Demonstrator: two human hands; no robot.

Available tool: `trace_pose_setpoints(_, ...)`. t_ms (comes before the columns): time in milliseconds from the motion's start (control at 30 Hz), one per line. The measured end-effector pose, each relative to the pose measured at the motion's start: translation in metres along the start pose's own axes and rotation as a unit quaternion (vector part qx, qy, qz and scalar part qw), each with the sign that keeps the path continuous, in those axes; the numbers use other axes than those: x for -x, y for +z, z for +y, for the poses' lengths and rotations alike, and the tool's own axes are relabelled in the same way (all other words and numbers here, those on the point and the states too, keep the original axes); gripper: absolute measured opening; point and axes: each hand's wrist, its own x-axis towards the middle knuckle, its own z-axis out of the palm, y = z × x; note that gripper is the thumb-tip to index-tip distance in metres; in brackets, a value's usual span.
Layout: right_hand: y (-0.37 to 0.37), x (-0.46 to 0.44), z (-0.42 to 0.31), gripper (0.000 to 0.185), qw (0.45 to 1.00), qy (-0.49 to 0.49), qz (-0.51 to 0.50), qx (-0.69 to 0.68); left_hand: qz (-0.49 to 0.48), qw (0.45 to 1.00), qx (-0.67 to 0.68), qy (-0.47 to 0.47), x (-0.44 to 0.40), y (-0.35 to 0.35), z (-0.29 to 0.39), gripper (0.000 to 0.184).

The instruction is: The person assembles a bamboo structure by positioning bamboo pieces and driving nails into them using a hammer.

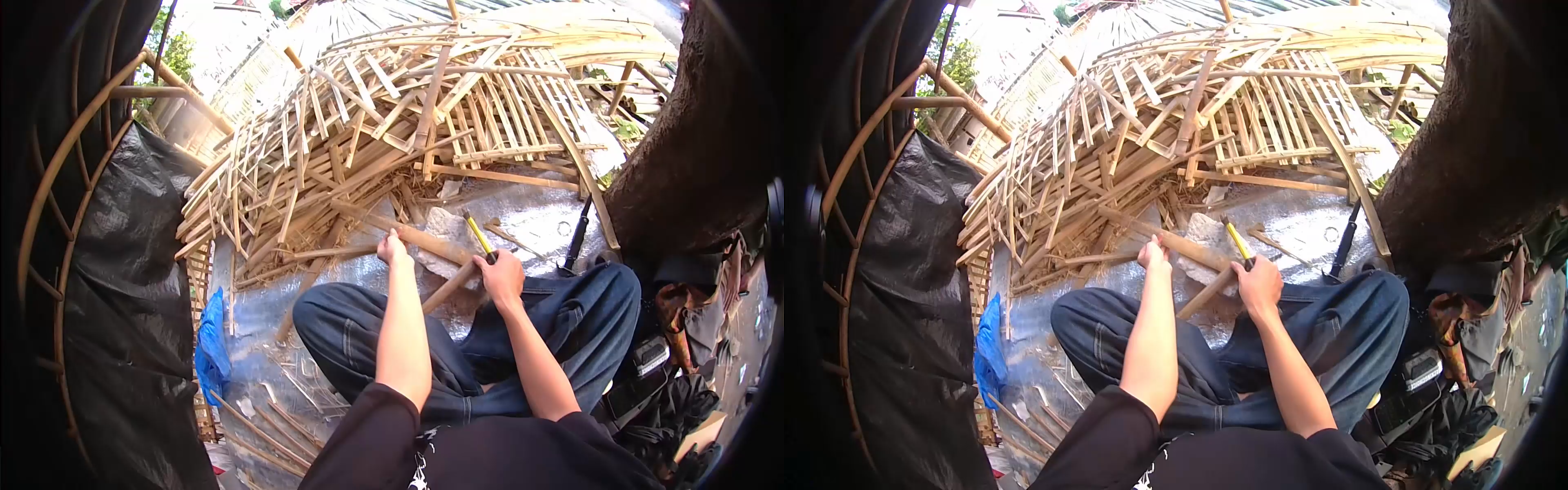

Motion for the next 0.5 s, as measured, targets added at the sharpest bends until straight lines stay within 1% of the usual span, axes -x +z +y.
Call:
trace_pose_setpoints(33,-0.002,0.003,-0.002,0.043,1.000,-0.002,0.008,0.009,-0.001,1.000,0.030,-0.003,-0.008,-0.003,-0.010,0.006)
trace_pose_setpoints(67,0.000,0.002,-0.001,0.042,1.000,0.003,0.012,0.007,0.018,1.000,0.015,0.017,-0.002,0.001,-0.013,0.010)
trace_pose_setpoints(100,0.001,0.002,0.001,0.042,1.000,0.009,0.013,0.007,0.015,0.999,-0.015,0.045,0.002,0.004,-0.014,0.016)
trace_pose_setpoints(167,-0.006,0.005,0.002,0.042,1.000,0.007,0.020,0.002,-0.002,0.998,0.050,0.027,0.022,0.018,-0.009,0.022)
trace_pose_setpoints(200,-0.007,0.006,0.002,0.043,1.000,0.005,0.027,-0.004,-0.014,1.000,0.010,-0.012,0.039,0.026,0.006,0.025)
trace_pose_setpoints(233,-0.005,0.007,0.004,0.043,1.000,0.008,0.027,0.002,-0.012,1.000,0.010,-0.018,0.036,0.028,0.005,0.025)
trace_pose_setpoints(300,-0.005,0.008,0.008,0.042,0.999,0.008,0.048,-0.006,-0.084,0.995,-0.044,-0.026,0.033,0.037,0.001,0.025)
trace_pose_setpoints(333,-0.011,0.009,0.001,0.040,0.999,0.037,0.020,-0.005,-0.081,0.996,-0.031,-0.030,0.025,0.045,-0.008,0.022)
trace_pose_setpoints(367,-0.009,0.006,-0.002,0.040,0.999,0.040,0.022,0.002,-0.100,0.995,-0.013,-0.029,0.018,0.055,-0.012,0.020)
trace_pose_setpoints(400,-0.007,0.006,-0.002,0.041,0.999,0.037,0.027,0.012,-0.117,0.993,0.001,-0.032,0.010,0.060,-0.017,0.019)
trace_pose_setpoints(433,-0.005,0.006,0.001,0.042,0.999,0.039,0.031,0.021,-0.147,0.988,0.010,-0.039,0.018,0.067,-0.008,0.019)
trace_pose_setpoints(467,0.000,0.005,0.003,0.044,0.999,0.019,0.042,0.022,-0.165,0.985,0.032,-0.027,0.005,0.076,-0.017,0.019)
trace_pose_setpoints(500,-0.004,0.008,-0.007,0.045,0.998,0.047,0.030,0.000,-0.201,0.979,-0.001,-0.040,0.009,0.080,-0.007,0.020)
